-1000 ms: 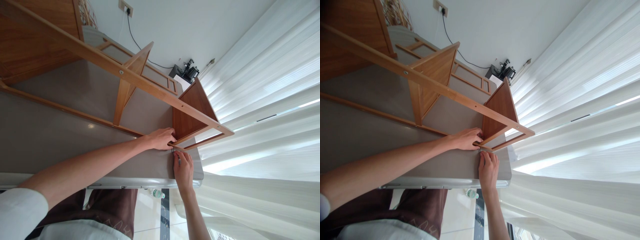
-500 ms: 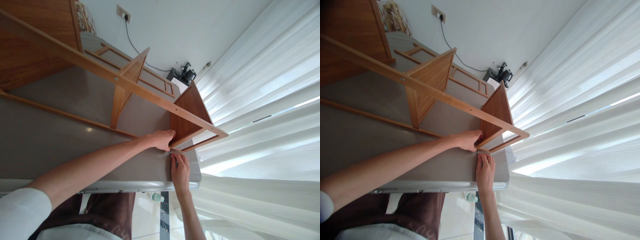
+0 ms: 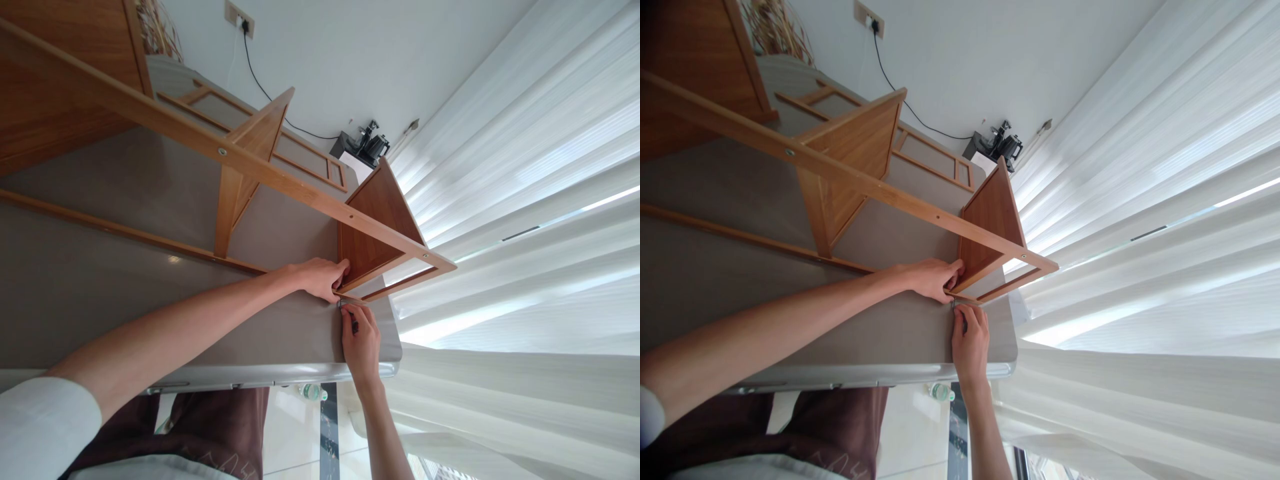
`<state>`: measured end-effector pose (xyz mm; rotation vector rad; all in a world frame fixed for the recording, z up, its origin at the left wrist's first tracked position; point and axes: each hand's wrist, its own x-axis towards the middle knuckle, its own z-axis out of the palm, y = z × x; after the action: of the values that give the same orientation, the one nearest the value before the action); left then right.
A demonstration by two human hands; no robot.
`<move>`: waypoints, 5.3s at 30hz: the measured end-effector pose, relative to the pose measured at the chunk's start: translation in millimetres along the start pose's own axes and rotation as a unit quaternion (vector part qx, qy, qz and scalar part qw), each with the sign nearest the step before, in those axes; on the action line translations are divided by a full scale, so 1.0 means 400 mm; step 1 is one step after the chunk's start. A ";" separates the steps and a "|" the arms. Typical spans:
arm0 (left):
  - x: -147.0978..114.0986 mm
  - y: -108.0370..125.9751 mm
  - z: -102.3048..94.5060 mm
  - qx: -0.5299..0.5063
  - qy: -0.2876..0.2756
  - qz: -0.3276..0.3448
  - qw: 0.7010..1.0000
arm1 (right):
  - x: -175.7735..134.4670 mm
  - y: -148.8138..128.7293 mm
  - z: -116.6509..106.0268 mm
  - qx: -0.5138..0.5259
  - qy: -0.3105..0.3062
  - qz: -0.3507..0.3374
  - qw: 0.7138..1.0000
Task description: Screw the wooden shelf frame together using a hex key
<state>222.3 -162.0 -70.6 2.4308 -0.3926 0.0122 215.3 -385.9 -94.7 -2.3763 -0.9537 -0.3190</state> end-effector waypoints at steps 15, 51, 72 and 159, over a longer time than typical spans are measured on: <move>-0.007 0.014 -0.001 0.021 0.013 -0.009 1.000 | 0.003 -0.010 -0.021 -0.053 -0.029 -0.035 0.998; -0.006 0.007 0.004 0.074 0.024 0.004 0.997 | 0.008 -0.005 -0.011 -0.050 0.007 -0.026 0.998; -0.007 0.009 0.002 0.077 0.030 0.001 0.997 | -0.009 -0.012 -0.023 -0.141 0.006 -0.070 0.988; -0.013 0.011 0.000 0.086 0.031 -0.003 0.996 | -0.017 -0.018 -0.009 -0.123 0.005 -0.077 0.989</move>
<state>215.9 -163.9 -68.5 2.5946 -0.3694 0.1247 205.4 -387.4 -91.7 -2.5214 -1.1535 -0.5343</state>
